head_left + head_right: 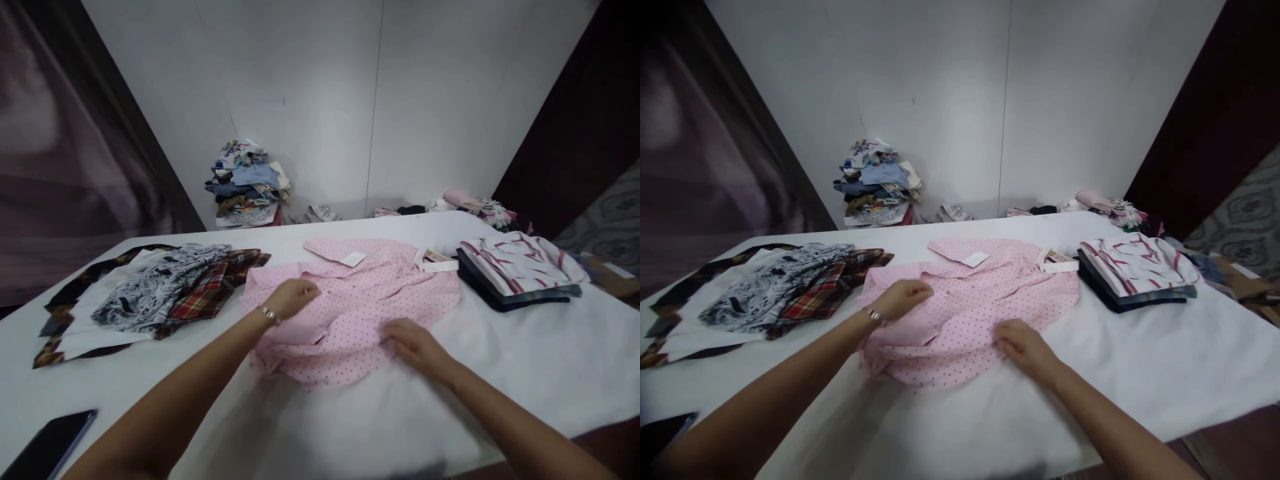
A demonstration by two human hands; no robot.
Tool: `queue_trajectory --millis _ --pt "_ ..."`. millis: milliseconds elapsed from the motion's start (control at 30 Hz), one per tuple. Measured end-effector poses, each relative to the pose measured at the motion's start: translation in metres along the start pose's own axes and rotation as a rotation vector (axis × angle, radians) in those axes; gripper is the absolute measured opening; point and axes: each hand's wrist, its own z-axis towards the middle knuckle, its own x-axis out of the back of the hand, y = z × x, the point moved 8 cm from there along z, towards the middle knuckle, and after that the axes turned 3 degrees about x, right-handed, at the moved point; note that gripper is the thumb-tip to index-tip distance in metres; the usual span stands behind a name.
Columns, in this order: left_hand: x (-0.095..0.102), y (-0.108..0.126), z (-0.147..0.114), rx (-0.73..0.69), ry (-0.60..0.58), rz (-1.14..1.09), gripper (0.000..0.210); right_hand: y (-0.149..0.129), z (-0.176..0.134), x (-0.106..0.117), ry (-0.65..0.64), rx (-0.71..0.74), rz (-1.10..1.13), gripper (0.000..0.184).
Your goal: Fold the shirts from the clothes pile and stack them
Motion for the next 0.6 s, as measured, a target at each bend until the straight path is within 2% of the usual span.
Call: queue_trajectory --millis 67,133,167,233,300,367,433,600 --pt "-0.017 0.012 -0.051 -0.053 -0.073 0.005 0.033 0.032 -0.007 0.031 0.151 -0.136 -0.098 0.030" --pt "-0.030 0.021 -0.094 -0.154 -0.050 0.065 0.037 0.063 -0.017 0.059 0.254 -0.302 -0.222 0.033" --pt "-0.034 0.018 -0.110 -0.152 -0.012 0.120 0.046 0.076 -0.022 0.069 0.278 -0.382 -0.277 0.036" --pt "-0.042 0.008 -0.130 -0.115 0.067 0.232 0.046 0.095 -0.033 0.081 0.286 -0.508 -0.342 0.041" --pt "-0.043 0.000 -0.139 -0.086 0.126 0.300 0.025 0.102 -0.042 0.080 0.267 -0.556 -0.352 0.044" --pt "-0.038 0.003 -0.144 -0.104 0.178 0.283 0.014 0.098 -0.048 0.070 0.249 -0.522 -0.333 0.045" --pt "-0.026 0.015 -0.150 -0.140 0.215 0.158 0.019 0.084 -0.053 0.055 0.229 -0.442 -0.315 0.048" --pt "-0.007 0.069 -0.165 -0.171 0.194 -0.282 0.025 0.020 -0.054 0.014 0.135 -0.089 -0.233 0.061"
